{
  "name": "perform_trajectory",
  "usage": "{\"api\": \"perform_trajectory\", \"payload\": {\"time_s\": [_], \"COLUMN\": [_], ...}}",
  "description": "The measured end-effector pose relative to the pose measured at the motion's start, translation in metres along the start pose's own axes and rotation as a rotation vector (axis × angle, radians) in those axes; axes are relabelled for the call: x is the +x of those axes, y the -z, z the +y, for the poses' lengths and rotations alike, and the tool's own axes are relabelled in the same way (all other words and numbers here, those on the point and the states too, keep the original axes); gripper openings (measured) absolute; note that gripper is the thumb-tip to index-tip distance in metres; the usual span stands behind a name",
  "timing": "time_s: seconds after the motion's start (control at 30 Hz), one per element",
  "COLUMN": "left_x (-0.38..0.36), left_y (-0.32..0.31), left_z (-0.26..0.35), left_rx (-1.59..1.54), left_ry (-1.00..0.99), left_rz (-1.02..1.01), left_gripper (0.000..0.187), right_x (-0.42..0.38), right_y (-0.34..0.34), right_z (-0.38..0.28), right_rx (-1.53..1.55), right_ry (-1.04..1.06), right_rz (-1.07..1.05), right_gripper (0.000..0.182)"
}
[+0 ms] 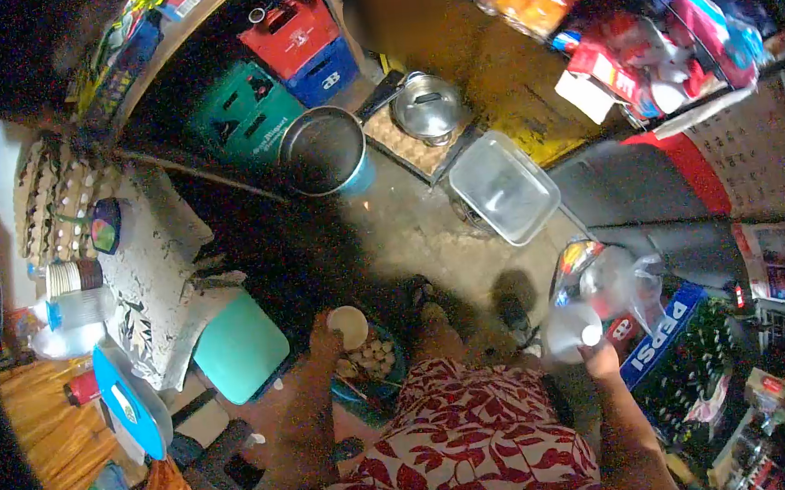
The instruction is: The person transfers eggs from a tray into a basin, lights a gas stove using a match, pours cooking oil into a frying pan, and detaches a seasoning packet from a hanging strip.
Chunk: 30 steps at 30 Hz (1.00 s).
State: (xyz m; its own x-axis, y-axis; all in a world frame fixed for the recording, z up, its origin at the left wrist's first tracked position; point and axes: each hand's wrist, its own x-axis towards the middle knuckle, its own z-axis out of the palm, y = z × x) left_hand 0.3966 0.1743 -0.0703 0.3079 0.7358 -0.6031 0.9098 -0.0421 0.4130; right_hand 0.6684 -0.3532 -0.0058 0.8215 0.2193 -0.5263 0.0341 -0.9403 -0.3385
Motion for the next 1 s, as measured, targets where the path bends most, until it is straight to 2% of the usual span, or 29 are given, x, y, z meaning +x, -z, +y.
{"api": "perform_trajectory", "payload": {"time_s": [0.03,0.1,0.13,0.17,0.23,0.27,0.33,0.37,0.4,0.43,0.5,0.57,0.63,0.67,0.73,0.8,0.83,0.87,0.93,1.0], "left_x": [0.004,0.018,0.014,0.005,-0.002,-0.009,-0.02,-0.025,-0.025,-0.025,-0.018,-0.021,-0.022,-0.019,-0.025,-0.036,-0.039,-0.041,-0.05,-0.057], "left_y": [-0.003,-0.011,0.004,0.019,0.024,0.014,0.008,0.008,0.002,-0.003,-0.024,-0.03,-0.041,-0.062,-0.058,-0.04,-0.047,-0.057,-0.055,-0.047], "left_z": [-0.016,-0.052,-0.034,-0.015,-0.007,-0.022,-0.026,-0.025,-0.03,-0.035,-0.058,-0.068,-0.082,-0.101,-0.09,-0.066,-0.072,-0.082,-0.062,-0.024], "left_rx": [-0.014,-0.023,-0.039,0.207,0.44,0.256,0.052,-0.114,-0.207,-0.299,-0.078,-0.173,-0.254,0.017,0.288,-0.147,-0.148,0.053,0.255,-0.35], "left_ry": [0.004,-0.123,-0.121,-0.114,-0.097,-0.097,-0.086,-0.013,0.026,0.067,0.132,0.137,0.139,-0.015,-0.154,0.083,0.097,-0.115,-0.317,0.238], "left_rz": [-0.005,-0.048,-0.034,-0.135,-0.232,-0.17,-0.104,-0.144,-0.161,-0.174,-0.127,-0.108,-0.089,0.0,0.09,-0.005,0.005,0.06,0.115,0.092], "left_gripper": [0.061,0.058,0.058,0.057,0.057,0.058,0.059,0.059,0.06,0.06,0.058,0.057,0.057,0.055,0.054,0.053,0.053,0.053,0.052,0.052], "right_x": [0.011,0.031,0.043,0.051,0.056,0.068,0.076,0.08,0.078,0.083,0.095,0.105,0.103,0.116,0.127,0.138,0.145,0.154,0.156,0.195], "right_y": [0.003,0.003,0.001,0.0,0.006,0.0,0.004,0.005,0.009,0.006,0.0,-0.003,-0.001,-0.011,-0.02,-0.03,-0.031,-0.032,-0.015,-0.036], "right_z": [-0.023,-0.058,-0.082,-0.105,-0.15,-0.152,-0.184,-0.204,-0.228,-0.238,-0.252,-0.263,-0.293,-0.284,-0.291,-0.3,-0.303,-0.308,-0.344,-0.323], "right_rx": [-0.045,-0.099,-0.136,-0.143,-0.073,-0.038,-0.06,-0.069,-0.027,-0.04,-0.057,-0.113,-0.309,-0.311,-0.303,-0.23,-0.23,-0.198,-0.091,-0.106], "right_ry": [0.002,0.021,0.035,0.055,0.199,0.3,0.254,0.196,0.302,0.32,0.466,0.466,0.298,0.422,0.428,0.5,0.512,0.531,0.563,0.661], "right_rz": [-0.032,-0.061,-0.089,-0.084,0.057,0.1,0.067,0.036,0.064,0.061,0.082,0.042,-0.094,-0.085,-0.117,-0.139,-0.152,-0.232,-0.418,-0.394], "right_gripper": [0.038,0.038,0.039,0.039,0.038,0.036,0.035,0.034,0.032,0.032,0.031,0.032,0.038,0.039,0.038,0.038,0.038,0.041,0.046,0.042]}}
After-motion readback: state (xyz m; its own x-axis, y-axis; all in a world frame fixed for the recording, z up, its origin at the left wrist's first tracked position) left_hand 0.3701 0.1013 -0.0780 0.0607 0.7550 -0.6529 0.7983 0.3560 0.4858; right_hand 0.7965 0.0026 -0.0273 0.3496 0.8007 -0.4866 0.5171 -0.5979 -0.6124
